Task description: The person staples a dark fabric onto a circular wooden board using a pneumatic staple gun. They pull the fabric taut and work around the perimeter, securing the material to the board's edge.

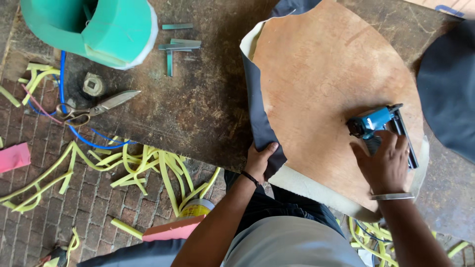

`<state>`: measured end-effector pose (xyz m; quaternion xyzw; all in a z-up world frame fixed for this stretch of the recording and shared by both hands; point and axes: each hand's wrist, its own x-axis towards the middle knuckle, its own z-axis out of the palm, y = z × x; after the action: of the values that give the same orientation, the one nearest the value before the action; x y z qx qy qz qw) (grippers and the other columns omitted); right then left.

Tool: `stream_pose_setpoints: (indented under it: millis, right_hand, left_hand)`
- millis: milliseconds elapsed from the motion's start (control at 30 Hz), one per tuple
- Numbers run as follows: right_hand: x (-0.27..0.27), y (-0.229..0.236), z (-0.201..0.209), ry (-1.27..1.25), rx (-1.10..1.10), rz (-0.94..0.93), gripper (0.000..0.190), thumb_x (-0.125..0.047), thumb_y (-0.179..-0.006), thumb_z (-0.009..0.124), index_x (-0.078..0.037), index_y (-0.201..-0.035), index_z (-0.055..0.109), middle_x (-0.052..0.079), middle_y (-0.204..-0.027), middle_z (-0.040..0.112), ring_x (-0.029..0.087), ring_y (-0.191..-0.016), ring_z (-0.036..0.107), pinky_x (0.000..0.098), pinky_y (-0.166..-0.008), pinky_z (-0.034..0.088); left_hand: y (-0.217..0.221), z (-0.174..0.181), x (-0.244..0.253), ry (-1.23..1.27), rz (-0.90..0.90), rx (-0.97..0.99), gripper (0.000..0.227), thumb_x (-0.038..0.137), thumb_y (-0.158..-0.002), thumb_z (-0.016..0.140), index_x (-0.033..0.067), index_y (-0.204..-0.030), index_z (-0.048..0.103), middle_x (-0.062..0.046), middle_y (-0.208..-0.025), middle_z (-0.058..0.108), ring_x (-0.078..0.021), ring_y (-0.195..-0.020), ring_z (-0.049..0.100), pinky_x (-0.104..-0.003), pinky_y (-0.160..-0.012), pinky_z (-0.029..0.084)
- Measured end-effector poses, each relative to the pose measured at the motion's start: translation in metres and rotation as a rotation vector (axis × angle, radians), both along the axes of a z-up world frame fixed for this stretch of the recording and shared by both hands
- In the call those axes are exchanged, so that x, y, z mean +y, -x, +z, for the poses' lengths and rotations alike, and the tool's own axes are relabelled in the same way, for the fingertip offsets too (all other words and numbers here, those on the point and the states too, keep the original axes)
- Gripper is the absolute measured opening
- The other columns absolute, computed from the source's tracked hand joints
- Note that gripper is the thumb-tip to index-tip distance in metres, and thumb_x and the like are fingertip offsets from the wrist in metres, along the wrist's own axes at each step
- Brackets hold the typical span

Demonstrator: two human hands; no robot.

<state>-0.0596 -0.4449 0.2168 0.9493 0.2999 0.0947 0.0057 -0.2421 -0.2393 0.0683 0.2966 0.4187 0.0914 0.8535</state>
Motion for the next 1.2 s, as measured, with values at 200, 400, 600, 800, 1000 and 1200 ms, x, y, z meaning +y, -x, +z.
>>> stream_pose_setpoints:
  millis: [200,400,600,800,1000,1200]
  right_hand:
    - [-0.036,-0.040,-0.048,-0.112,0.528,-0.395,0.101,-0.028,-0.075,0.093,0.009,-0.145,0.031,0.031,-0.122,0.063,0.045,-0.109,0.063,0.0508,-0.094,0.053]
    - [-0.007,-0.013,-0.032,-0.259,0.730,-0.226,0.083,-0.025,-0.080,0.086,0.001,-0.144,0.040,0.021,-0.095,0.073,0.033,-0.086,0.073,0.0432,-0.075,0.057]
    - [0.086,0.042,0.000,-0.008,0.973,-0.127,0.033,-0.030,-0.076,0.079,0.001,-0.088,0.073,0.022,-0.074,0.073,0.034,-0.070,0.075,0.0448,-0.067,0.060]
    - [0.119,0.053,0.027,0.156,0.977,-0.044,0.031,-0.031,-0.076,0.076,-0.002,-0.089,0.074,0.024,-0.077,0.073,0.039,-0.076,0.075,0.0474,-0.072,0.060]
    - [0.109,0.048,0.009,0.123,0.954,-0.018,0.031,-0.029,-0.077,0.076,-0.002,-0.094,0.073,0.025,-0.079,0.073,0.038,-0.075,0.074,0.0469,-0.070,0.060]
    - [0.008,0.008,-0.001,-0.082,0.975,-0.430,0.048,-0.039,-0.080,0.082,-0.003,-0.110,0.074,0.019,-0.081,0.077,0.030,-0.069,0.078,0.0465,-0.062,0.063]
  left_hand:
    - [-0.009,0.003,0.009,-0.303,-0.058,-0.001,0.067,0.013,-0.087,0.079,0.0044,-0.145,0.045,-0.012,-0.126,0.064,-0.0245,-0.114,0.064,-0.037,-0.095,0.055]
    - [-0.002,0.009,0.008,-0.735,-0.080,-0.033,0.100,0.017,-0.090,0.078,0.0188,-0.164,0.012,-0.016,-0.158,0.042,-0.0302,-0.135,0.055,-0.040,-0.106,0.051]
    - [0.000,0.007,0.018,-0.849,-0.298,0.094,0.098,0.023,-0.091,0.080,0.0272,-0.165,0.016,-0.019,-0.154,0.054,-0.0326,-0.132,0.062,-0.041,-0.102,0.056]
    - [0.002,0.005,0.021,-0.921,-0.302,0.128,0.105,0.016,-0.086,0.083,0.0284,-0.165,0.015,-0.023,-0.149,0.055,-0.0353,-0.131,0.060,-0.043,-0.100,0.055]
    - [-0.003,0.008,0.020,-0.875,-0.295,0.129,0.109,0.024,-0.081,0.084,0.0285,-0.165,0.015,-0.023,-0.138,0.064,-0.0340,-0.125,0.066,-0.042,-0.100,0.056]
    - [-0.004,0.019,0.023,-0.893,-0.341,0.182,0.109,0.035,-0.082,0.086,0.0259,-0.166,0.017,-0.023,-0.136,0.067,-0.0335,-0.122,0.068,-0.041,-0.096,0.059]
